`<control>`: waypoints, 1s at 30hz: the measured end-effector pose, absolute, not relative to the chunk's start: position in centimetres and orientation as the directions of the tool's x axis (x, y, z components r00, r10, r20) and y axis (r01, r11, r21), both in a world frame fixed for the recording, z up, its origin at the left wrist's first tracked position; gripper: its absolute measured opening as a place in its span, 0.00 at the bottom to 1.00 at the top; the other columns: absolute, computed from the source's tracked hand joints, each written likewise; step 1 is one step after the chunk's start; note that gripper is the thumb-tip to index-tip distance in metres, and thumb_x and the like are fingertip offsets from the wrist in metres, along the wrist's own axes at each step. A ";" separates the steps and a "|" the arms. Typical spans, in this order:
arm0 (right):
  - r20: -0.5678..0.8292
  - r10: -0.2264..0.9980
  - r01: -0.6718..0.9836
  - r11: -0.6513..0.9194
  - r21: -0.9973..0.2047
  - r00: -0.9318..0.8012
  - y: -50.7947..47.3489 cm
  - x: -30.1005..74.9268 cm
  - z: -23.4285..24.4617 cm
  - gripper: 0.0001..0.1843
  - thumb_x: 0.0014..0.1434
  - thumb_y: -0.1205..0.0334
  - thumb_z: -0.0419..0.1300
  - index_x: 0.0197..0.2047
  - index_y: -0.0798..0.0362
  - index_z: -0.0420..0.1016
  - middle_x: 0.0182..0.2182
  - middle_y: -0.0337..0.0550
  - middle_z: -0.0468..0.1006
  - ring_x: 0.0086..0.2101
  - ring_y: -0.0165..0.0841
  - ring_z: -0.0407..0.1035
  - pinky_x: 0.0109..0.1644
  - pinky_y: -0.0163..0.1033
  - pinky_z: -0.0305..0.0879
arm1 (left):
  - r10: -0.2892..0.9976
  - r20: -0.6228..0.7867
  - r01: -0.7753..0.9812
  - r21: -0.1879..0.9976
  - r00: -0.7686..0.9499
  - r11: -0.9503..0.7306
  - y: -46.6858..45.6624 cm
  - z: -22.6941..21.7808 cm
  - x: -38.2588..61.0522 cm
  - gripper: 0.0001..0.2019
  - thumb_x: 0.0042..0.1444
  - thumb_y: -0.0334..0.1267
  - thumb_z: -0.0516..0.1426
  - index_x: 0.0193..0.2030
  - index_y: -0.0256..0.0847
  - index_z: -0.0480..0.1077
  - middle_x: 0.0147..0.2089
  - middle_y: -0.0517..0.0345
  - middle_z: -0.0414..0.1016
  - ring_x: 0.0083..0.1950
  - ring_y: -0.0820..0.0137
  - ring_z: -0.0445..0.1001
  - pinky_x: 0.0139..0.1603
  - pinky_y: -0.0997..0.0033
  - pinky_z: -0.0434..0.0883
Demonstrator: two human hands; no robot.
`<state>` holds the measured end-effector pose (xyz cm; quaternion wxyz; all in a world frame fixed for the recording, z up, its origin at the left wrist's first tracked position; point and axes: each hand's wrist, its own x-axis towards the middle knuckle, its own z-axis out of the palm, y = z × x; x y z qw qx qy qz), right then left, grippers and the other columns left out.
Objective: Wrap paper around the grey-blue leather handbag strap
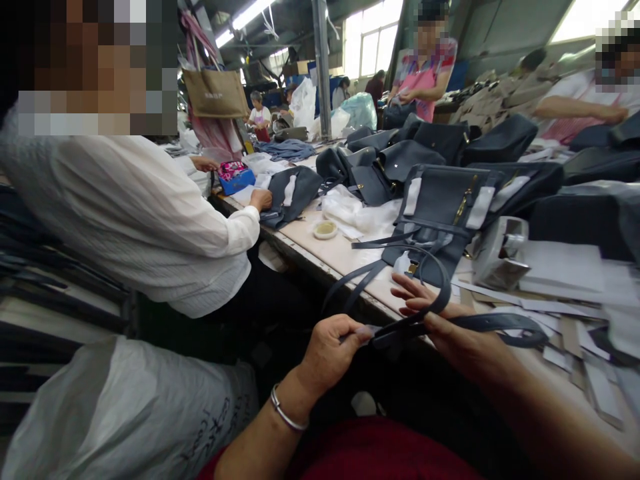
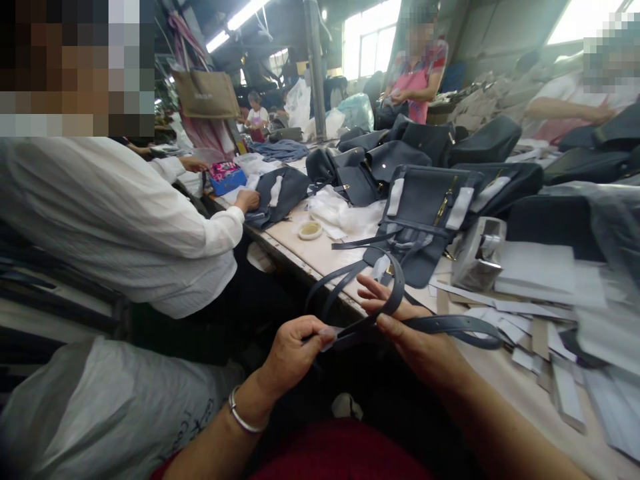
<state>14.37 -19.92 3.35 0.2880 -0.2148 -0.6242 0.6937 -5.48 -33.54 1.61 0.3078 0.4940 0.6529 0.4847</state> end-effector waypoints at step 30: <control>-0.021 0.616 0.006 -0.026 -1.000 -0.787 -22.3 12.0 1.4 0.18 0.64 0.47 0.59 0.52 0.44 0.81 0.65 0.42 0.67 0.65 0.50 0.57 0.70 0.58 0.51 | 0.982 0.096 0.385 0.922 -0.165 -0.025 -33.7 0.6 -4.9 0.10 0.63 0.39 0.59 0.38 0.39 0.81 0.35 0.54 0.79 0.37 0.70 0.75 0.41 0.73 0.70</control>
